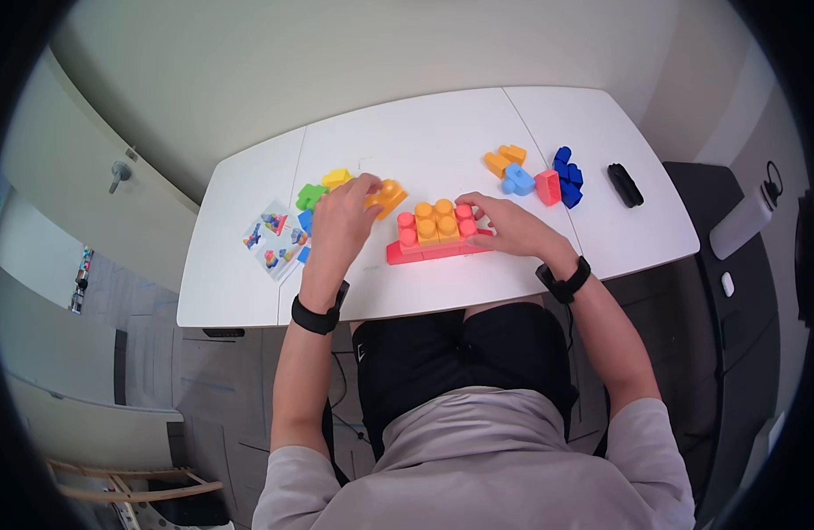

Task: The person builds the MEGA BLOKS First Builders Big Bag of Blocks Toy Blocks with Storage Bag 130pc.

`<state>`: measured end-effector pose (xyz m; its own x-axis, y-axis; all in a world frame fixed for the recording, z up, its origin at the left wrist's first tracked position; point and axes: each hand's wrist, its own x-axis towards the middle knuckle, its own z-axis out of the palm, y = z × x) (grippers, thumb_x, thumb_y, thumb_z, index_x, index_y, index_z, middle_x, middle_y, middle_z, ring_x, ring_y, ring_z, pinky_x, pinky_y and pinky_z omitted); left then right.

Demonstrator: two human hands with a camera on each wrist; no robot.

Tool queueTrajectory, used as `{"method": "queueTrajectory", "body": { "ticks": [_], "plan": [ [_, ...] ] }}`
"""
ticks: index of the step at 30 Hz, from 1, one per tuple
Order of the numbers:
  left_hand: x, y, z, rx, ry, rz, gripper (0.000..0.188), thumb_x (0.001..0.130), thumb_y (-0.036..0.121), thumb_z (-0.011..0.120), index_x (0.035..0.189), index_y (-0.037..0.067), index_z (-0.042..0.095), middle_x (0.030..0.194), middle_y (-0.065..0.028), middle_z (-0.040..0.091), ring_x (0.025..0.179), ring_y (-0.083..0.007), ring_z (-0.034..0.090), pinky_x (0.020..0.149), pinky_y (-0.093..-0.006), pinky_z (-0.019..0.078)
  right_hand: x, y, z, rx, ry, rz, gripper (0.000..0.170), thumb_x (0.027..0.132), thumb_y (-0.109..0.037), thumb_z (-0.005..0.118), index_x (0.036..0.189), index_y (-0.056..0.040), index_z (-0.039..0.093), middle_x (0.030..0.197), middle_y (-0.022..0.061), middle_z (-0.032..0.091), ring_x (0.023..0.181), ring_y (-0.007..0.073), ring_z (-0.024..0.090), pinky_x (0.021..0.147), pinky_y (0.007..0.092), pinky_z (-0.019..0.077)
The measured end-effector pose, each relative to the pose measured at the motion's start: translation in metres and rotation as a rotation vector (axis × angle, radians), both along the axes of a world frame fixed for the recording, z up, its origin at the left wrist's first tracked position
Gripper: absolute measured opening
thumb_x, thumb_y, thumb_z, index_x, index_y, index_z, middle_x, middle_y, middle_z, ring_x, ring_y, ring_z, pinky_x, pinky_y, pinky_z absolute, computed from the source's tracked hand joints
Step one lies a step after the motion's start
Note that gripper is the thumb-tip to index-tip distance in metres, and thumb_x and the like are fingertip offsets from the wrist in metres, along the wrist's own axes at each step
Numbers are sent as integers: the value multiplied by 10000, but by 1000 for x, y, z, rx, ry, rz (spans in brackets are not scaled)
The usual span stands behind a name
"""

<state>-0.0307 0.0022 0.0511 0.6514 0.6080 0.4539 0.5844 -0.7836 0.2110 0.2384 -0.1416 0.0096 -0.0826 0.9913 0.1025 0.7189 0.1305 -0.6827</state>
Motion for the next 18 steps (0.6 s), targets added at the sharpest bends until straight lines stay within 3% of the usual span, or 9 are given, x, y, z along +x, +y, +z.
{"method": "queueTrajectory", "body": {
  "ticks": [2, 4, 7, 9, 18],
  "plan": [
    [10, -12, 4, -51, -239, -190, 350, 849, 22, 791, 1182, 66, 693, 1115, -114, 753, 1026, -320, 720, 861, -424, 573, 0, 0, -1, 4, -1, -2, 605, 901, -209, 784, 1434, -80, 528, 1278, 181, 689, 1146, 342, 701, 957, 408, 563],
    [19, -20, 2, 3, -221, -244, 361, 847, 18, 789, 1193, 67, 695, 1129, -120, 748, 1039, -326, 713, 872, -421, 573, 1, 1, -3, 23, -4, 19, 615, 902, -192, 777, 1450, -80, 522, 1251, 153, 691, 1120, 291, 700, 904, 381, 572],
    [30, -24, -7, 76, -186, -315, 341, 862, 6, 763, 1192, 64, 705, 1151, -126, 739, 1057, -335, 701, 874, -404, 576, 0, 2, -5, 23, 32, 36, 615, 904, -183, 774, 1451, -74, 515, 1251, 154, 691, 1126, 293, 706, 904, 381, 580],
    [35, -23, -20, -34, -197, -377, 310, 871, 1, 743, 1174, 63, 719, 1106, -118, 735, 1031, -322, 696, 852, -397, 572, -2, 1, -4, 22, 26, 25, 616, 907, -182, 773, 1452, -71, 510, 1250, 155, 692, 1129, 293, 709, 903, 381, 583],
    [36, -19, -22, 24, -154, -430, 281, 882, 1, 729, 1154, 71, 732, 1006, -108, 707, 940, -319, 675, 831, -405, 559, -3, 2, -4, -14, 27, 16, 617, 916, -188, 770, 1455, -65, 497, 1254, 151, 689, 1127, 290, 709, 903, 380, 584]
  ]
}}
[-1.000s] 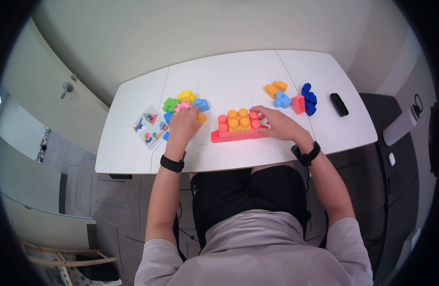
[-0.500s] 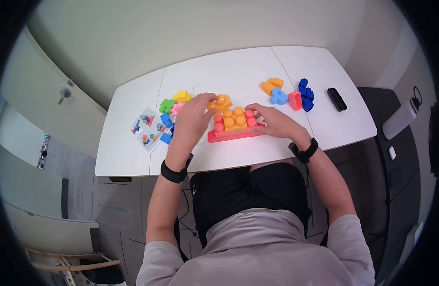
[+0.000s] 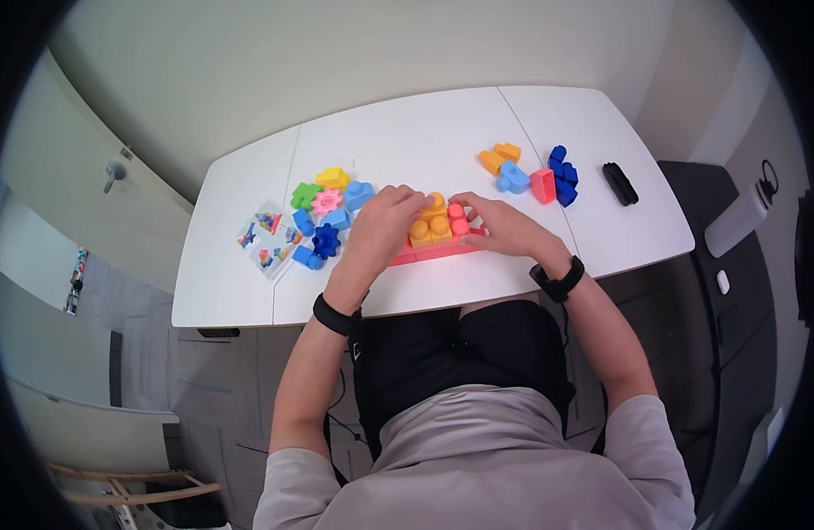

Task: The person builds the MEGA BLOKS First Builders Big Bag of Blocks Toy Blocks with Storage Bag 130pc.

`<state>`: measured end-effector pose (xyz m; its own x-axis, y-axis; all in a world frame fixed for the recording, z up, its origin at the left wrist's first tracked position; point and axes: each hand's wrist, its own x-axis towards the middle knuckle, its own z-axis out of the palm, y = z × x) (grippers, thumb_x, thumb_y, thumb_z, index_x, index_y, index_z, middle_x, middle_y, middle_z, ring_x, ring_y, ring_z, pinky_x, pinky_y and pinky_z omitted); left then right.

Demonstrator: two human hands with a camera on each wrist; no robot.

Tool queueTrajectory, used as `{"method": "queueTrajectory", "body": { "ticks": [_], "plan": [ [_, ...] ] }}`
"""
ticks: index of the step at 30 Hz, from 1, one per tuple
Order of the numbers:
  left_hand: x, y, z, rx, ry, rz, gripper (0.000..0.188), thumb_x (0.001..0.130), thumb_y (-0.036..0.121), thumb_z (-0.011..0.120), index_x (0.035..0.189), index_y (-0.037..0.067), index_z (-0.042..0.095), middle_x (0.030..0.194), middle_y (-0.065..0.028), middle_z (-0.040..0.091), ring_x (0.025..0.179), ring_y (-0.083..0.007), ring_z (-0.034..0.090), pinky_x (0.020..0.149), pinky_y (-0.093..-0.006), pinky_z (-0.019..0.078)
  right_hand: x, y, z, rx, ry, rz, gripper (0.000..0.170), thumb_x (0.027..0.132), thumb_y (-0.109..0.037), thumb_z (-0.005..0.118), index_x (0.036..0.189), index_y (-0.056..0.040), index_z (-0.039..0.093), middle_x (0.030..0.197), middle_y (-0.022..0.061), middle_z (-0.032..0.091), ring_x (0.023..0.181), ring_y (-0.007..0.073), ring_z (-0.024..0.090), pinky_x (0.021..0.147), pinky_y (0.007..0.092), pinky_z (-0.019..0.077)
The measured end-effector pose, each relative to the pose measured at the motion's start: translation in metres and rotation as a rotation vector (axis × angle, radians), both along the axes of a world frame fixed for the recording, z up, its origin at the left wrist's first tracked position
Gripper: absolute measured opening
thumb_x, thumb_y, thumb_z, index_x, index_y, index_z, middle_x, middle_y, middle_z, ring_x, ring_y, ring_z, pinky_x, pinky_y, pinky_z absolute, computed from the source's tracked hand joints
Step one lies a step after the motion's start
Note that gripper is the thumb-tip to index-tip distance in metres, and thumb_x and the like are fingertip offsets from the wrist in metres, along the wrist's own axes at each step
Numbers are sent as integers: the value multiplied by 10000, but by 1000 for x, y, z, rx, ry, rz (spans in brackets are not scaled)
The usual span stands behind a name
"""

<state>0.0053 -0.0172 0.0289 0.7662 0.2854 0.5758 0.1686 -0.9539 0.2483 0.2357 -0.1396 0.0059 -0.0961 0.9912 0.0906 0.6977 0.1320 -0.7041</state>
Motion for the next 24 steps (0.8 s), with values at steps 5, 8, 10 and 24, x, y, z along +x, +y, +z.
{"method": "queueTrajectory", "body": {
  "ticks": [5, 8, 10, 24],
  "plan": [
    [-6, 1, 5, -45, 33, -2, 307, 884, -6, 722, 1178, 82, 721, 1115, -107, 720, 1029, -319, 683, 876, -403, 558, -1, 0, 2, -28, -17, -1, 629, 918, -192, 768, 1468, -64, 491, 1275, 150, 680, 1154, 288, 696, 916, 376, 580],
    [-12, 3, 14, -20, 8, -9, 316, 889, -11, 713, 1190, 84, 713, 1178, -104, 725, 1085, -320, 683, 904, -407, 559, -1, -2, 1, 13, -79, -3, 643, 925, -191, 766, 1486, -63, 481, 1337, 144, 666, 1184, 277, 681, 929, 370, 578],
    [-19, 4, 27, 6, -21, 9, 319, 892, -14, 708, 1195, 84, 709, 1202, -102, 726, 1109, -320, 683, 916, -410, 561, 5, -4, -1, 129, -63, -33, 649, 936, -182, 757, 1503, -57, 467, 1408, 132, 644, 1210, 270, 668, 938, 370, 576],
    [-34, -62, 66, -28, 287, -60, 479, 878, 87, 774, 1332, 54, 624, 1191, -138, 701, 1100, -327, 678, 902, -431, 561, 140, 85, 10, 88, -569, -509, 384, 888, -105, 757, 1255, -28, 676, 1167, 152, 760, 1078, 305, 729, 937, 404, 578]
  ]
}}
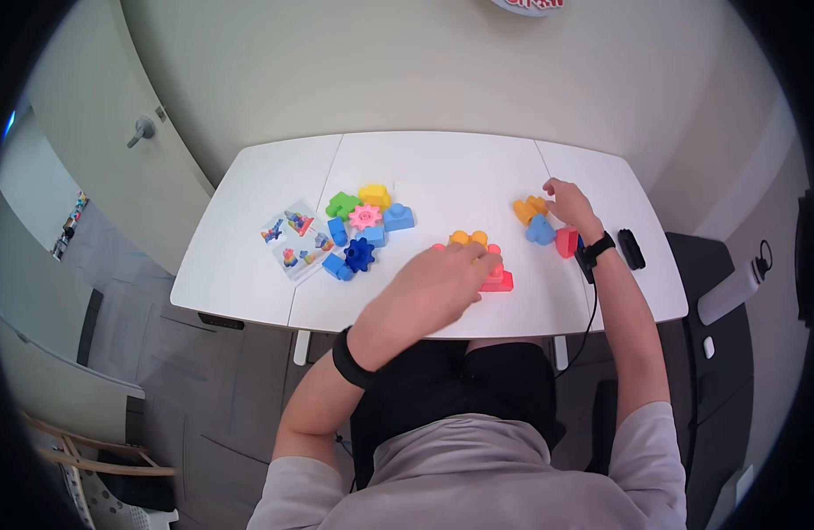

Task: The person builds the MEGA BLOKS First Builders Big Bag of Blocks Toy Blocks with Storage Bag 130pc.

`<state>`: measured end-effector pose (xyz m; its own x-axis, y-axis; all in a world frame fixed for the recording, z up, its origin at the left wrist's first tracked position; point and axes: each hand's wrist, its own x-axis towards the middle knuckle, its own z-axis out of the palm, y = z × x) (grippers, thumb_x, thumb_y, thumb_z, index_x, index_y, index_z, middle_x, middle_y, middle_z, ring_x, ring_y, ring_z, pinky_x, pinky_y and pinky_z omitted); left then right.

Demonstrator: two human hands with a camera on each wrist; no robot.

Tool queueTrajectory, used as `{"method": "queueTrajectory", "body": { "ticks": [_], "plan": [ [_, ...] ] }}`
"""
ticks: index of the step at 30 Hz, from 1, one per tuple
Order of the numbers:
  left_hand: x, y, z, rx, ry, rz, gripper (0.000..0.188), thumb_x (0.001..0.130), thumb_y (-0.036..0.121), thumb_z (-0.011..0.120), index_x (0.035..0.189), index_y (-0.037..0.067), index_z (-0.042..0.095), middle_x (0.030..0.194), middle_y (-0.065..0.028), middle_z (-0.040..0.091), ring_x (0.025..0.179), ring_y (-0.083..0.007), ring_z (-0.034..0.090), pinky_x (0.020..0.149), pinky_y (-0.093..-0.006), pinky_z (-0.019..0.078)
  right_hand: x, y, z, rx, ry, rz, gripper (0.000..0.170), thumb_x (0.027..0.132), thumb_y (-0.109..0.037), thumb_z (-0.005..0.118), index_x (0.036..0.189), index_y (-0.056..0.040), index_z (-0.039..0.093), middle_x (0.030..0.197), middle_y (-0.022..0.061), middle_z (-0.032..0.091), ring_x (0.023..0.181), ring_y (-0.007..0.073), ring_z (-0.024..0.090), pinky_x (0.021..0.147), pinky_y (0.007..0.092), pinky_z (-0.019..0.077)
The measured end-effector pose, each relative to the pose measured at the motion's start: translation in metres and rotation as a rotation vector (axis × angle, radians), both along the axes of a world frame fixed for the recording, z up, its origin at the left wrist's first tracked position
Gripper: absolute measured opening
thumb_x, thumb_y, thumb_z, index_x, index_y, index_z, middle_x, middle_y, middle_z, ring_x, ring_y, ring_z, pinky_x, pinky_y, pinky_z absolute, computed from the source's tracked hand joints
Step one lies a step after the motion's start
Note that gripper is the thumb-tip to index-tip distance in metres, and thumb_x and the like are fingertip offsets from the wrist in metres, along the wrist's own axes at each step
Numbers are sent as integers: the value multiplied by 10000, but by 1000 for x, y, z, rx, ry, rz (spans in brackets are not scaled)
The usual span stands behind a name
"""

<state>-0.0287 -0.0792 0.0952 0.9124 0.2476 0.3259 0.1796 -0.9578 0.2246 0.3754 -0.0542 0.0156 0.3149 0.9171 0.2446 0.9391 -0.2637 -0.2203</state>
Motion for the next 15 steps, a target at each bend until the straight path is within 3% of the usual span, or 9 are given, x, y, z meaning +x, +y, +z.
{"method": "queueTrajectory", "body": {
  "ticks": [2, 6, 15],
  "plan": [
    [-4, -7, 1, 6, 40, 6, 507, 872, 102, 784, 1345, 49, 609, 1178, -139, 694, 1092, -322, 680, 884, -427, 563, 15, 8, -6, -139, 64, -85, 391, 888, -114, 747, 1272, -67, 687, 1200, 141, 755, 1123, 333, 716, 973, 425, 574],
    [-8, -5, -4, 6, 69, -23, 527, 862, 122, 799, 1343, 39, 601, 1116, -130, 696, 1072, -306, 689, 836, -415, 570, 35, 22, -24, -191, 82, -79, 400, 865, -126, 767, 1258, -82, 704, 1187, 132, 763, 1107, 322, 725, 964, 416, 580],
    [-14, 9, -1, 9, 141, 70, 480, 878, 138, 790, 1318, 43, 625, 1108, -133, 720, 1088, -324, 697, 876, -427, 579, 39, 29, -31, -260, 161, -60, 426, 790, -145, 822, 1200, -67, 736, 1147, 146, 776, 1068, 321, 739, 940, 395, 591]
  ]
}}
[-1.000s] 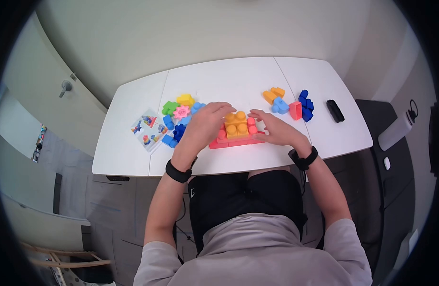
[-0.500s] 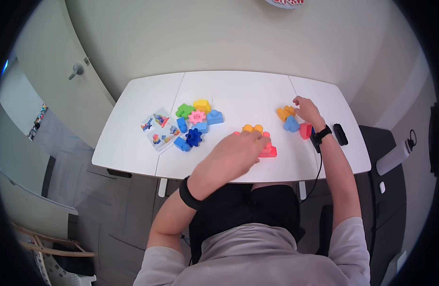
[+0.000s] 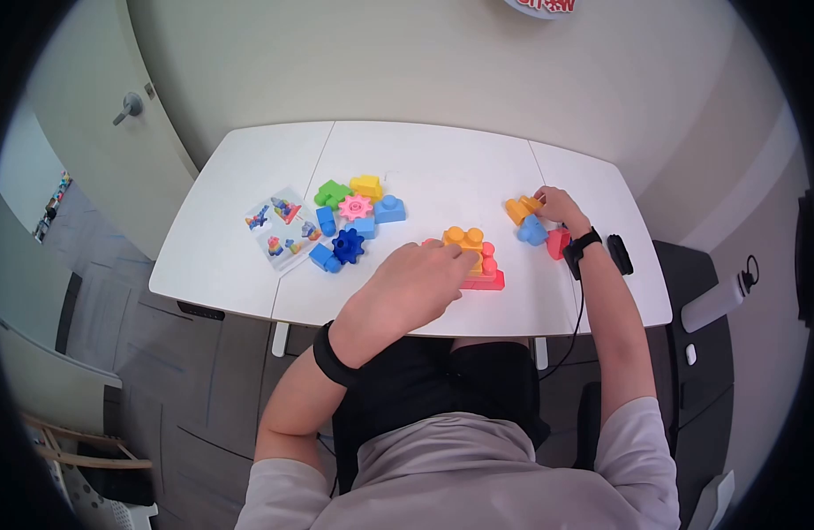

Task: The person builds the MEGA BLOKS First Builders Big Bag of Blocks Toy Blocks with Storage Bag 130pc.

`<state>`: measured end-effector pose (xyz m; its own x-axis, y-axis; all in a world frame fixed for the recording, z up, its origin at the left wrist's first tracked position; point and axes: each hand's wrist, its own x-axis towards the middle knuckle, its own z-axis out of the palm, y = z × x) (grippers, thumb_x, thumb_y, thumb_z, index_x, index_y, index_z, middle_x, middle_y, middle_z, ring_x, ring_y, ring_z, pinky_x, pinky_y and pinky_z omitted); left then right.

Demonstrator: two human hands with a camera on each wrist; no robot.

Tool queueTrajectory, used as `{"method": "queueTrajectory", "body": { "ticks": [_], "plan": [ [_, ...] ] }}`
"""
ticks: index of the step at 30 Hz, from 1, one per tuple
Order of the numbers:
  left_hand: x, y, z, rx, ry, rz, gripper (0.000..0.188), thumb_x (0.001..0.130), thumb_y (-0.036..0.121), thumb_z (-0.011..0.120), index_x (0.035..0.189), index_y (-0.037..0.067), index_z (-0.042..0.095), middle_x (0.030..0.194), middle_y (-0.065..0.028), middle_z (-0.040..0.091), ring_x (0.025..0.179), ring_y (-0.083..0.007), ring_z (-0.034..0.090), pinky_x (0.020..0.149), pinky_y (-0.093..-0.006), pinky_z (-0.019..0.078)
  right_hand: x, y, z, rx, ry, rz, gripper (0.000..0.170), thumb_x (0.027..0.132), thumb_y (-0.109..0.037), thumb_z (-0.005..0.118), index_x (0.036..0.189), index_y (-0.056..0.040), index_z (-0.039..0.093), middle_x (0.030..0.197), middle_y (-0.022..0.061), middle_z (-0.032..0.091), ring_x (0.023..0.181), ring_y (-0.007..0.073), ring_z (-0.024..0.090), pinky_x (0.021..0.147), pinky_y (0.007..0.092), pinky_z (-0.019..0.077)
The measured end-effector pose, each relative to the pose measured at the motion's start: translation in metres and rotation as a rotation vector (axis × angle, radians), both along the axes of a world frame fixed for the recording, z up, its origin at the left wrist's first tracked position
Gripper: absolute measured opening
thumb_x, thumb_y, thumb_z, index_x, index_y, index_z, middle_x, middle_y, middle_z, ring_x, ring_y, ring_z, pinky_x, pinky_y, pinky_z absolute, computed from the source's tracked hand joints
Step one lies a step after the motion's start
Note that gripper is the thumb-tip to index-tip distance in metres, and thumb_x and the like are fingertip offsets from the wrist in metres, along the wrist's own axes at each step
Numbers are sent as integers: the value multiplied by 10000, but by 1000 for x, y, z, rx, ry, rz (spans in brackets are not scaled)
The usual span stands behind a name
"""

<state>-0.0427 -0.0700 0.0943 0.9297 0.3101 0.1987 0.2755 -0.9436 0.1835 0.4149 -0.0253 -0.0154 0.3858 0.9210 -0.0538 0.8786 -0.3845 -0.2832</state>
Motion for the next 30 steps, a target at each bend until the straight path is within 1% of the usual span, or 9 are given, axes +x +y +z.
{"method": "queueTrajectory", "body": {
  "ticks": [2, 6, 9, 12, 14, 19, 21, 24, 30],
  "plan": [
    [0, 3, 3, -29, 30, 36, 478, 884, 139, 783, 1325, 42, 624, 1115, -139, 719, 1092, -330, 695, 882, -431, 578, 0, 1, -3, 51, -56, 59, 421, 785, -142, 844, 1177, -34, 732, 1062, 162, 787, 992, 300, 758, 898, 381, 601],
    [-4, 10, 7, -65, 30, 86, 461, 913, 148, 751, 1346, 49, 625, 1131, -153, 715, 1100, -344, 690, 898, -438, 574, -12, -1, 4, 130, -116, 7, 409, 782, -144, 849, 1156, -31, 730, 1065, 166, 784, 979, 298, 761, 884, 383, 602],
    [-7, 15, 6, -95, 11, 132, 449, 927, 158, 732, 1351, 57, 628, 1141, -152, 715, 1100, -346, 689, 902, -438, 570, -26, -5, 16, 330, -152, -24, 421, 817, -157, 827, 1194, -26, 694, 1036, 173, 780, 957, 307, 760, 862, 384, 602],
    [-10, 20, 10, -124, 40, 168, 448, 931, 145, 710, 1363, 62, 626, 1151, -153, 718, 1104, -345, 689, 907, -440, 568, -66, -19, 49, 407, 33, -64, 460, 877, -184, 775, 1297, -45, 646, 1058, 204, 767, 974, 350, 754, 881, 396, 599],
    [-8, 23, 9, -124, 53, 185, 456, 925, 134, 708, 1367, 62, 625, 1148, -154, 719, 1110, -346, 686, 908, -442, 567, -95, -33, 63, 482, 208, 20, 536, 902, -191, 748, 1398, -67, 587, 1065, 182, 752, 948, 301, 760, 859, 373, 602],
    [-3, 29, 1, -156, 125, 236, 492, 908, 107, 704, 1391, 66, 619, 1217, -155, 706, 1143, -349, 679, 933, -437, 567, -152, -73, 75, 465, 345, 243, 564, 914, -129, 742, 1445, -96, 556, 1098, 141, 725, 960, 243, 754, 858, 347, 605],
    [-1, 32, -10, -125, 13, 211, 514, 903, 111, 706, 1408, 75, 615, 1333, -148, 673, 1177, -346, 674, 967, -426, 569, -165, -85, 74, 446, 447, 360, 559, 914, -76, 749, 1433, -107, 541, 1128, 135, 725, 1033, 246, 742, 908, 353, 603],
    [8, 34, -24, -94, -47, 193, 523, 902, 90, 694, 1419, 87, 614, 1438, -122, 629, 1198, -336, 672, 1000, -423, 564, -174, -98, 69, 409, 347, 395, 540, 919, -88, 751, 1413, -117, 534, 1149, 138, 732, 1081, 258, 734, 952, 365, 593],
    [22, 39, -40, -2, -65, 123, 490, 906, 38, 660, 1392, 86, 626, 1430, -88, 659, 1198, -321, 675, 948, -432, 590, -175, -103, 53, 364, 315, 452, 468, 952, -113, 743, 1379, -129, 553, 1181, 111, 746, 1113, 263, 731, 949, 371, 591]
  ]
}}
